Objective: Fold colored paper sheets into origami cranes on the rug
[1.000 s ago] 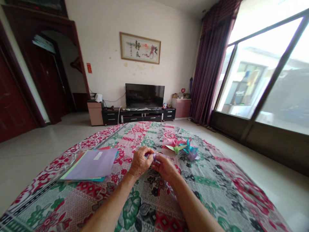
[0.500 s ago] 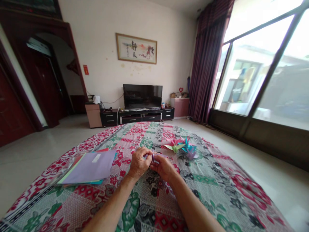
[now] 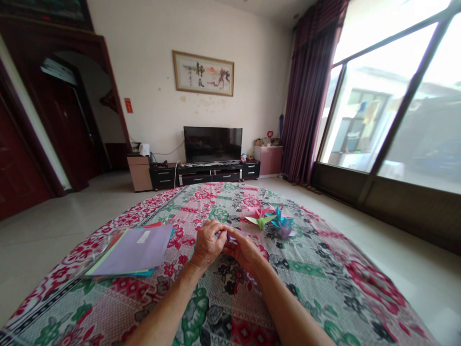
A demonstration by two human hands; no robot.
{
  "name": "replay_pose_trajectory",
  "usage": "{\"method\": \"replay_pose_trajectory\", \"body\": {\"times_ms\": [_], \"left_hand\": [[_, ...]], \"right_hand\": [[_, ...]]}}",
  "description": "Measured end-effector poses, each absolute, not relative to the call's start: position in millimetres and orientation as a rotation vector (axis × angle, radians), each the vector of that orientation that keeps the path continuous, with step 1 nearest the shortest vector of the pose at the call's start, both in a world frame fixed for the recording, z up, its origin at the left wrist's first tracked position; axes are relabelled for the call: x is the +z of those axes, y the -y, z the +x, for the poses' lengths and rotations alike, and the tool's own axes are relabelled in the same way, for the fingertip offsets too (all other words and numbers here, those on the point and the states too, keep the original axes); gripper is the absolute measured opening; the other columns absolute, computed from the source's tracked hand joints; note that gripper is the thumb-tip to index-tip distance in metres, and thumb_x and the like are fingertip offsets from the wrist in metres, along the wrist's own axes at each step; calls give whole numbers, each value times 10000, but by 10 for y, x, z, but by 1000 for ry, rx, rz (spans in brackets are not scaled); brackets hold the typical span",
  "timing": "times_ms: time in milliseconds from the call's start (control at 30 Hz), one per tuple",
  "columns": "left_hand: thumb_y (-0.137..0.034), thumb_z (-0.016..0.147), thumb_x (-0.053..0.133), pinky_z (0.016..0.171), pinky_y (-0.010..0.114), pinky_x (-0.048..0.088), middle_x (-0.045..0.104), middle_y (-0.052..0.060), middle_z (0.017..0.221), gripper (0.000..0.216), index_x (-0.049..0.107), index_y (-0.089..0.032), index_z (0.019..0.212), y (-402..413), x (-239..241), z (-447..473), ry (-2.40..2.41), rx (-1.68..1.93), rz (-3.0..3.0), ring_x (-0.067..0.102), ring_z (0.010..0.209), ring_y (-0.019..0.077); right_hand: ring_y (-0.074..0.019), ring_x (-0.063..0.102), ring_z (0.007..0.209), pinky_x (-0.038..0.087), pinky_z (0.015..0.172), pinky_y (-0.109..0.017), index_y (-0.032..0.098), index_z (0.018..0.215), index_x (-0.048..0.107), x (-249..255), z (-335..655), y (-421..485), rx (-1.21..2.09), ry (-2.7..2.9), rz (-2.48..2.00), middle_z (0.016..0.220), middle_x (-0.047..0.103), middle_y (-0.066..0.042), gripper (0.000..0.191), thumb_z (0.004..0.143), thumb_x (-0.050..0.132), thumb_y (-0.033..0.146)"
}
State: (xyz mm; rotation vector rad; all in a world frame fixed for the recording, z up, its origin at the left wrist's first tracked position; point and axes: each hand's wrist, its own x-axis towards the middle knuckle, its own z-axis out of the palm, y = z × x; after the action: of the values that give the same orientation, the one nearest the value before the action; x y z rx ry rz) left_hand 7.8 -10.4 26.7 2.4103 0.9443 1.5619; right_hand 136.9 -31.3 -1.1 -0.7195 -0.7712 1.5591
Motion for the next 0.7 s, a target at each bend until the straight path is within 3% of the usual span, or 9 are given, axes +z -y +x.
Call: {"method": "replay_pose_trajectory", "body": {"times_ms": [700], "left_hand": [[-156, 797, 458, 740, 271, 468, 666, 39, 775, 217, 673, -189, 798, 138, 323, 44, -873, 1464, 2364, 597, 781, 161]], "right_hand": [[-76, 586, 603, 488, 533, -181, 207, 896, 659, -25, 1380, 300, 1561, 736, -714, 798, 633, 19, 289, 649, 736, 334]]}}
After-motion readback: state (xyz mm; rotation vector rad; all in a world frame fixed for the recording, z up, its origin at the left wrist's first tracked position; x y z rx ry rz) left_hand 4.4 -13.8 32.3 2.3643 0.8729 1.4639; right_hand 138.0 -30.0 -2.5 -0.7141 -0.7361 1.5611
